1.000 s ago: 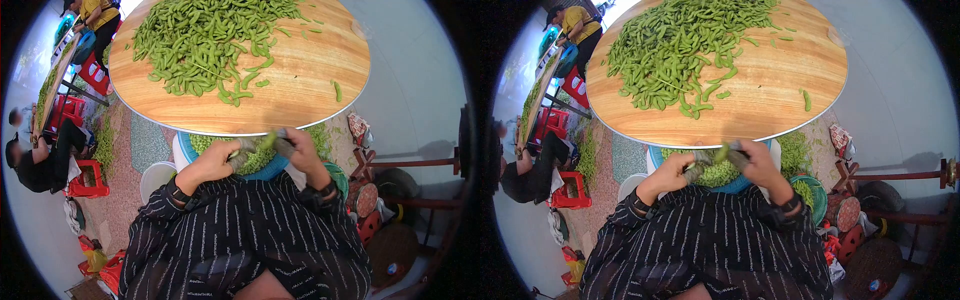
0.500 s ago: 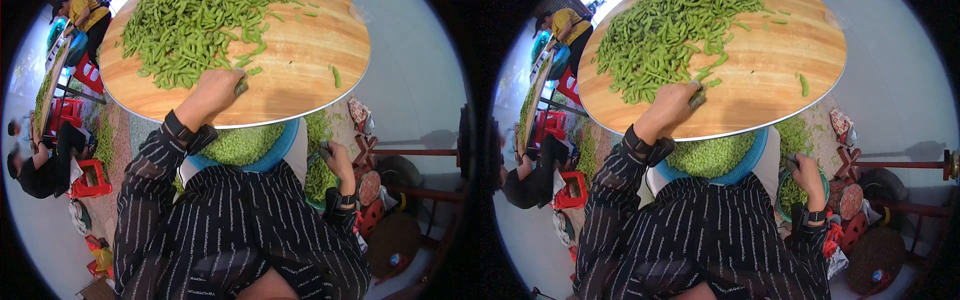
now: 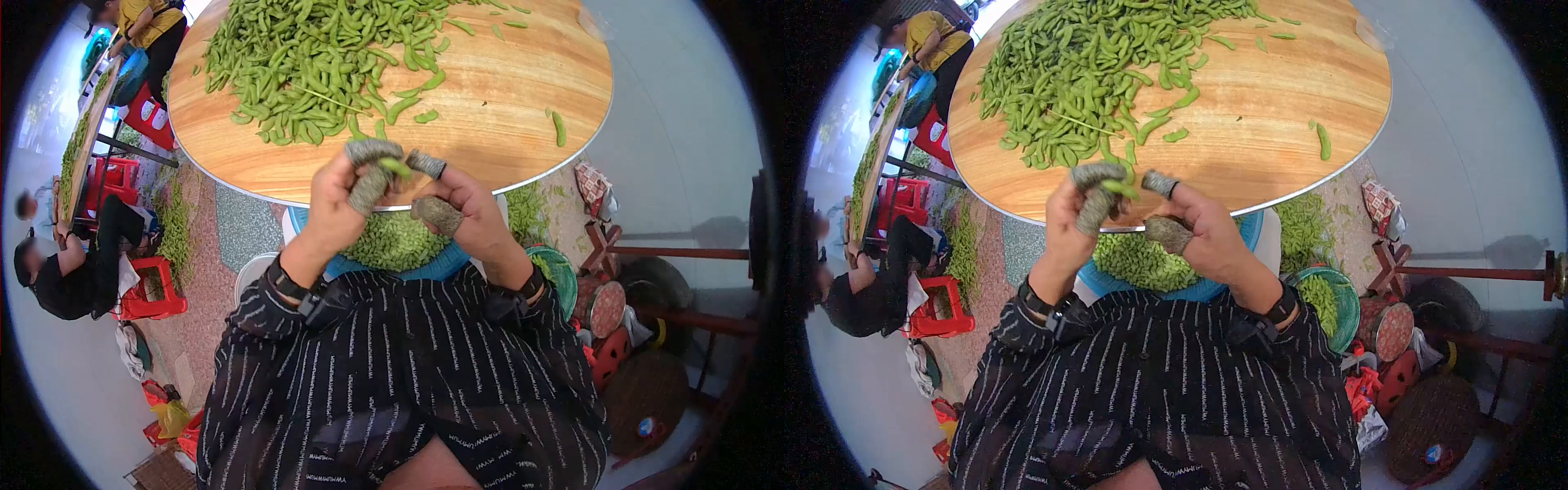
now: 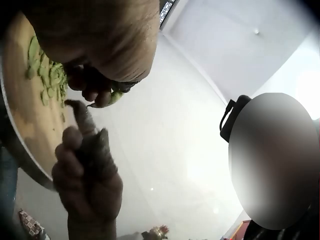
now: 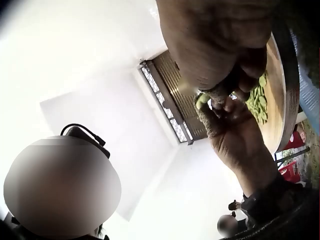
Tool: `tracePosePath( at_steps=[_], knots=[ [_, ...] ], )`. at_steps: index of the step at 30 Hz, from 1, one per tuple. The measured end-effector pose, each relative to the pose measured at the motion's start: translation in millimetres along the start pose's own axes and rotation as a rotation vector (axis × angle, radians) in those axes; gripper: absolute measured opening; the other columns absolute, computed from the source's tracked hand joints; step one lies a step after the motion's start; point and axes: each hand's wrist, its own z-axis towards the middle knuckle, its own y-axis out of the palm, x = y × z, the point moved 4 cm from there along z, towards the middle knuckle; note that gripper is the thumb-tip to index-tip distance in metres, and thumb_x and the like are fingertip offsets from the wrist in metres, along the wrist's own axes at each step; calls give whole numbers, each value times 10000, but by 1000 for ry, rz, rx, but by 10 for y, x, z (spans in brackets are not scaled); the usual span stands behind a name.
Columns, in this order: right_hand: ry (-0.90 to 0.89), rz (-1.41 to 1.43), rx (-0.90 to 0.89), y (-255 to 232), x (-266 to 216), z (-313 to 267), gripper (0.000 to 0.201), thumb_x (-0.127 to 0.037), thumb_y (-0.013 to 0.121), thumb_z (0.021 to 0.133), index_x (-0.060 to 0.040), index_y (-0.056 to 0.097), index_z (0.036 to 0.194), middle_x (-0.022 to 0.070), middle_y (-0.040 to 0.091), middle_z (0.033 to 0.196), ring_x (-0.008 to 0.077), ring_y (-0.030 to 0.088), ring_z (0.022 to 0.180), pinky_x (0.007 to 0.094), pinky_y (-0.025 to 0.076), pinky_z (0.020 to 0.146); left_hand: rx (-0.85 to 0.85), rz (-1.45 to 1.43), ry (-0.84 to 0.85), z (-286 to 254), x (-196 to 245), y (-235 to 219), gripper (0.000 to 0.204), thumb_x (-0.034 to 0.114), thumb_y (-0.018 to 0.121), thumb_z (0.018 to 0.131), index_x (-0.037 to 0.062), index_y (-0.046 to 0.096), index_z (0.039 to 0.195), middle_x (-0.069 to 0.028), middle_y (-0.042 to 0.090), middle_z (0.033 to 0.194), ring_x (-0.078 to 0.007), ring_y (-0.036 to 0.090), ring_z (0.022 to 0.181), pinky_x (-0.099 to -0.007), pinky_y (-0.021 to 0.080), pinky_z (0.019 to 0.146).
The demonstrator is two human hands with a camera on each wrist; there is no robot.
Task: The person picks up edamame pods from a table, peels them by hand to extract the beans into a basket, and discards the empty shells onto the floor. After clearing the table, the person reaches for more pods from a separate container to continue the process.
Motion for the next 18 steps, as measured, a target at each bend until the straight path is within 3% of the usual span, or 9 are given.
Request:
tracePosePath(
  at_steps=[3,5,6,8,9,11,16,18],
  knots=[
    [-70,-124,13,44,-109,63,345,-70,533,796,2,461,1126,35,565,897,64,495,820,214,421,701,-11,-82,-82,-124,-40,6,212,37,503,801,-12,490,1007,-42,574,870,-99,547,761,-216,440,680],
    [-118,-411,7,35,-198,48,240,-35,533,756,6,529,993,64,576,818,130,546,745,242,427,643,-53,128,-42,-161,-18,-11,211,-15,489,776,-15,505,987,-41,581,865,-103,551,787,-208,430,689],
    [-118,-415,8,24,-226,40,240,-35,533,756,6,529,993,64,576,818,130,546,745,242,427,643,-30,88,-78,-162,-28,7,234,-34,499,744,-11,513,976,-46,579,821,-93,542,734,-201,426,658],
    [-164,-858,27,19,-279,24,193,-2,522,677,4,529,869,118,539,737,275,536,671,312,418,586,-116,241,-51,-166,23,-20,212,-12,504,767,-9,507,978,-39,574,826,-93,541,733,-205,430,660],
    [-163,-859,28,22,-278,28,193,-2,522,677,4,529,869,118,539,737,275,536,671,312,418,586,-201,396,-26,-175,47,-7,192,10,509,789,-8,501,980,-31,570,830,-93,541,733,-209,434,663],
    [-295,-912,86,34,-318,44,191,-5,520,613,-4,507,804,166,479,691,374,472,657,382,388,554,-225,446,-70,-176,89,14,185,5,523,778,-4,509,962,-22,567,813,-86,536,725,-204,431,653],
    [-328,-1000,84,48,-209,82,210,1,507,611,1,511,821,163,494,697,361,494,672,387,392,563,-191,506,-277,-170,-115,-23,152,9,557,761,-2,522,909,-17,565,785,-74,526,707,-196,428,628],
    [-309,-999,130,-8,-111,95,212,0,508,617,3,513,828,167,506,706,357,500,676,372,400,570,-35,265,-250,-116,-190,-68,122,3,551,765,-6,521,884,-15,566,764,-72,525,690,-199,430,613]
  ],
)
